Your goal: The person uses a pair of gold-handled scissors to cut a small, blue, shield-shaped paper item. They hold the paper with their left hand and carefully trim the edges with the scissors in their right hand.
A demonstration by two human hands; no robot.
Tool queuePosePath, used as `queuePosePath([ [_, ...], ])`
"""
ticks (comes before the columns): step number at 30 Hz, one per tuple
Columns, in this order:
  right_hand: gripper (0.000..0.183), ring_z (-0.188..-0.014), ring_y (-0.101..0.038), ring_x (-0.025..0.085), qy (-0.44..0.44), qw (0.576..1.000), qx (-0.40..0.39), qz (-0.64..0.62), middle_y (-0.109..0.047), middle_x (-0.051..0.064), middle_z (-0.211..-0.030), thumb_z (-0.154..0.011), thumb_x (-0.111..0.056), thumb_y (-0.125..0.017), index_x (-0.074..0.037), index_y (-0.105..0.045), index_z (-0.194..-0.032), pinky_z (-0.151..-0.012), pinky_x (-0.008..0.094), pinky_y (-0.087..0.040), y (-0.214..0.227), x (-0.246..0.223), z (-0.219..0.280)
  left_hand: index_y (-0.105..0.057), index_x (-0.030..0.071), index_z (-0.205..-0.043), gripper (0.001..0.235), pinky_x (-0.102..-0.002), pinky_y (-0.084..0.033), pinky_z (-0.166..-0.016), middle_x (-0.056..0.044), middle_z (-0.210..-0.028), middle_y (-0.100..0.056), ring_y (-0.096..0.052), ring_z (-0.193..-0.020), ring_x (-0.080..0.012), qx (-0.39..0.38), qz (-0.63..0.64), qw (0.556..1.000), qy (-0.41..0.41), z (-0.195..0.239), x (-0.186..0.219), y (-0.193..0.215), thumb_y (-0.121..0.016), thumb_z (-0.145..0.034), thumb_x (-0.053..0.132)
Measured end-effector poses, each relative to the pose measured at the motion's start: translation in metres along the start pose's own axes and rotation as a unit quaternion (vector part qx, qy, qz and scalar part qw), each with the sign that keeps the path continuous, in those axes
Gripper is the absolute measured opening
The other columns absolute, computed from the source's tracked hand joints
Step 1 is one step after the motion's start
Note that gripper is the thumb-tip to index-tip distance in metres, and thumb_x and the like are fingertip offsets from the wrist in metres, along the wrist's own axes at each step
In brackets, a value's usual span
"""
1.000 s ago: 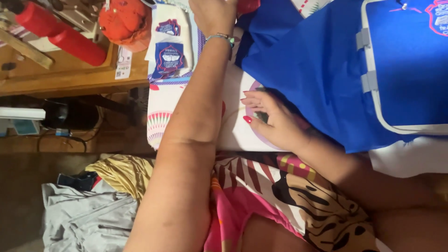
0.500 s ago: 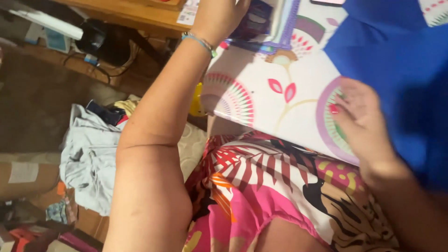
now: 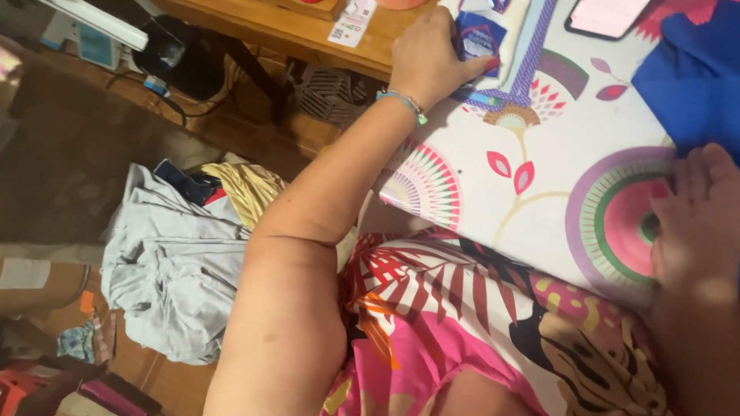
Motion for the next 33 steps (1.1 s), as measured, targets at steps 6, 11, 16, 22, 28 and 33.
queuePosePath([
  [6, 0.033, -0.095, -0.059, 0.047, 0.156, 0.771, -0.004, 0.617, -0.062, 0.027, -0.104, -0.089, -0.008, -0.063, 0.009, -0.06, -0.117, -0.086, 0.051, -0.045, -0.01, -0.035, 0.01, -0.066, 0.018, -0.091, 0.058, -0.048, -0.047, -0.063, -0.007, -0.083, -0.072, -0.067, -0.075, -0.0318, -0.036, -0.013, 0.999, -0.032, 0.006, 0.005, -0.02, -0.093, -0.062, 0.061],
  [11, 0.033, -0.135, -0.06, 0.025, 0.023, 0.928, -0.319, 0.191, -0.066, 0.014, -0.141, -0.094, -0.015, -0.067, -0.008, -0.071, -0.126, -0.118, 0.038, -0.041, -0.125, -0.129, 0.094, -0.06, 0.019, -0.082, 0.05, -0.037, -0.045, -0.066, -0.002, -0.086, -0.061, -0.058, -0.077, -0.0211, 0.002, 0.075, 0.996, -0.05, -0.007, -0.04, -0.042, -0.104, -0.078, 0.042],
  [16, 0.043, -0.13, -0.064, 0.026, -0.006, 0.931, -0.31, 0.191, -0.071, 0.01, -0.135, -0.099, -0.038, -0.058, -0.008, -0.069, -0.128, -0.109, 0.042, -0.049, -0.08, -0.128, 0.145, -0.06, 0.021, -0.084, 0.044, -0.024, -0.058, -0.066, 0.003, -0.087, -0.069, -0.069, -0.077, -0.0078, -0.038, 0.347, 0.934, 0.077, -0.014, -0.072, -0.05, -0.101, -0.089, 0.008],
  [22, 0.035, -0.123, -0.071, 0.016, -0.187, 0.948, -0.176, 0.188, -0.077, -0.001, -0.133, -0.093, -0.031, -0.063, -0.024, -0.076, -0.125, -0.107, 0.034, -0.052, 0.032, -0.068, 0.2, -0.059, 0.023, -0.107, 0.024, -0.037, -0.077, -0.1, -0.003, -0.131, -0.077, -0.082, -0.118, -0.0214, -0.117, 0.486, 0.86, 0.102, 0.009, 0.006, 0.009, -0.079, -0.094, 0.023],
  [28, 0.029, -0.098, -0.076, 0.027, -0.169, 0.913, 0.056, 0.366, -0.08, 0.006, -0.105, -0.091, -0.03, -0.069, -0.014, -0.078, -0.114, -0.087, 0.041, -0.059, 0.147, -0.017, 0.234, -0.063, 0.034, -0.126, 0.028, -0.015, -0.048, -0.076, 0.018, -0.105, -0.064, -0.061, -0.089, 0.0028, -0.167, 0.393, 0.894, 0.138, 0.032, -0.058, 0.021, -0.058, -0.108, 0.055],
  [33, 0.011, -0.084, -0.06, 0.03, 0.05, 0.721, 0.322, 0.612, -0.065, 0.014, -0.092, -0.1, 0.005, -0.078, -0.001, -0.075, -0.091, -0.082, 0.044, -0.048, 0.27, 0.028, 0.278, -0.05, 0.02, -0.115, 0.031, -0.024, -0.055, -0.073, 0.005, -0.086, -0.049, -0.055, -0.075, -0.0073, -0.12, 0.388, 0.913, -0.036, 0.108, 0.022, 0.054, -0.071, -0.112, -0.002],
])
Point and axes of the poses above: each hand's wrist, its own z-axis away from the middle knuckle, its own y-axis out of the back of the hand, x = y × z, the point moved 8 cm from there along -z, towards the middle knuckle
